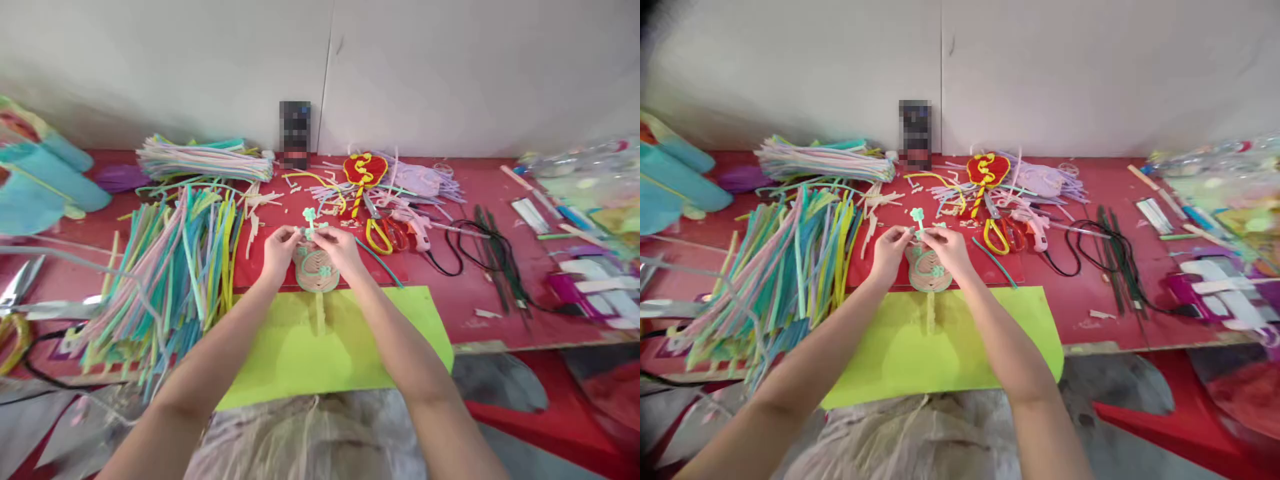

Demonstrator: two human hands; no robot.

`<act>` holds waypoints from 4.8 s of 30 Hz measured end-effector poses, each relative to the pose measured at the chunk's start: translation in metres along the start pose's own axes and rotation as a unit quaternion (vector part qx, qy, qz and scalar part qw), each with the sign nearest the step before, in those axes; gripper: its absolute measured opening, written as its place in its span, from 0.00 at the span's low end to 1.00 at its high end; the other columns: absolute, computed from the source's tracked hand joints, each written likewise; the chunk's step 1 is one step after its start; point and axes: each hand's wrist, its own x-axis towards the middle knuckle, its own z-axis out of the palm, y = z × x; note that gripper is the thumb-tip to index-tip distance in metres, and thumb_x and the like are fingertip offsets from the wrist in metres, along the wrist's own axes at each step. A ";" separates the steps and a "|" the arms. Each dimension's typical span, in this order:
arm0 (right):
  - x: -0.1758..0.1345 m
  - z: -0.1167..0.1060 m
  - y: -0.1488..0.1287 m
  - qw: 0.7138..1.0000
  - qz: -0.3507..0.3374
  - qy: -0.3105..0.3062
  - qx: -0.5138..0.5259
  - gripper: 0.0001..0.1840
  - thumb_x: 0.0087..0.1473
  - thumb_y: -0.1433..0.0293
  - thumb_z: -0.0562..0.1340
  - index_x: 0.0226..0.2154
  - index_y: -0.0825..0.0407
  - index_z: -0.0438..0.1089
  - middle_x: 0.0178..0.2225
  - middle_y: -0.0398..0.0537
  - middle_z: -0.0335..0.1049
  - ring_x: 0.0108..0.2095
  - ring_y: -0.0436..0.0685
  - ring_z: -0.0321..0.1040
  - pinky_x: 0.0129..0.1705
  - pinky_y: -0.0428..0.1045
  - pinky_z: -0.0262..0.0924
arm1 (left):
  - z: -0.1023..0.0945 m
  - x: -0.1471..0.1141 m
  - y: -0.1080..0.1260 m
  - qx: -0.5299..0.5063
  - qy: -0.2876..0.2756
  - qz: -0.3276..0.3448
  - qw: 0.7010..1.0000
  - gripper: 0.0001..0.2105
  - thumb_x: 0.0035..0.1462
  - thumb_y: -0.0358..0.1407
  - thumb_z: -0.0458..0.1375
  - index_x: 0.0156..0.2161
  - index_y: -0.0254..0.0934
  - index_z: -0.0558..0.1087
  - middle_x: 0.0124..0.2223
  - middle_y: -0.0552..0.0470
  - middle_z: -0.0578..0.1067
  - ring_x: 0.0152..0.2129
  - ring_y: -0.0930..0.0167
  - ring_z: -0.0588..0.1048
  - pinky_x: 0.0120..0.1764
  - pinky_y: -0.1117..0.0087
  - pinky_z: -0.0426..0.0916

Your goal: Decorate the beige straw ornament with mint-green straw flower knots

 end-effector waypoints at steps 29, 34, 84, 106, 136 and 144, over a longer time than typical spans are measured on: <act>-0.006 0.004 0.001 0.973 -0.109 0.051 -0.198 0.10 0.53 0.65 0.59 0.33 0.51 0.74 0.32 0.48 0.76 0.31 0.55 0.73 0.38 0.48 0.65 | 0.000 -0.018 0.015 0.272 0.011 0.145 0.951 0.05 0.56 0.33 0.54 0.35 0.38 0.72 0.33 0.53 0.77 0.30 0.73 0.74 0.36 0.72 0.66; -0.007 0.006 0.002 0.967 -0.126 0.052 -0.215 0.12 0.55 0.64 0.57 0.34 0.50 0.74 0.33 0.48 0.75 0.30 0.54 0.72 0.37 0.48 0.65 | 0.000 -0.018 0.014 0.267 0.010 0.147 0.953 0.06 0.56 0.33 0.54 0.37 0.38 0.72 0.34 0.53 0.77 0.30 0.73 0.74 0.37 0.72 0.67; 0.001 -0.002 0.006 0.999 0.033 -0.006 0.005 0.18 0.43 0.58 0.66 0.35 0.52 0.74 0.34 0.47 0.76 0.33 0.54 0.73 0.42 0.52 0.68 | 0.002 -0.002 0.001 -0.035 -0.006 -0.010 0.999 0.09 0.49 0.38 0.58 0.34 0.35 0.71 0.34 0.52 0.76 0.31 0.73 0.75 0.39 0.70 0.70; -0.001 -0.010 -0.008 0.998 0.054 -0.015 0.022 0.18 0.45 0.59 0.65 0.38 0.50 0.73 0.36 0.47 0.75 0.34 0.52 0.72 0.38 0.49 0.69 | -0.003 -0.007 0.011 0.179 -0.001 0.130 0.975 0.07 0.52 0.37 0.57 0.35 0.38 0.75 0.33 0.52 0.77 0.29 0.73 0.74 0.36 0.72 0.68; -0.004 -0.003 -0.002 0.970 -0.159 0.075 -0.171 0.09 0.50 0.62 0.62 0.29 0.51 0.71 0.31 0.45 0.71 0.33 0.51 0.70 0.39 0.48 0.65 | 0.000 -0.004 0.002 0.036 -0.054 0.050 0.997 0.07 0.50 0.36 0.59 0.35 0.36 0.73 0.33 0.51 0.78 0.30 0.71 0.77 0.33 0.73 0.71; -0.006 -0.002 -0.008 0.959 -0.167 0.086 -0.214 0.10 0.51 0.60 0.61 0.27 0.50 0.70 0.30 0.45 0.70 0.33 0.51 0.69 0.35 0.47 0.64 | -0.003 -0.002 0.002 0.106 -0.054 0.096 0.988 0.10 0.56 0.39 0.54 0.36 0.37 0.74 0.31 0.51 0.77 0.28 0.73 0.75 0.35 0.71 0.69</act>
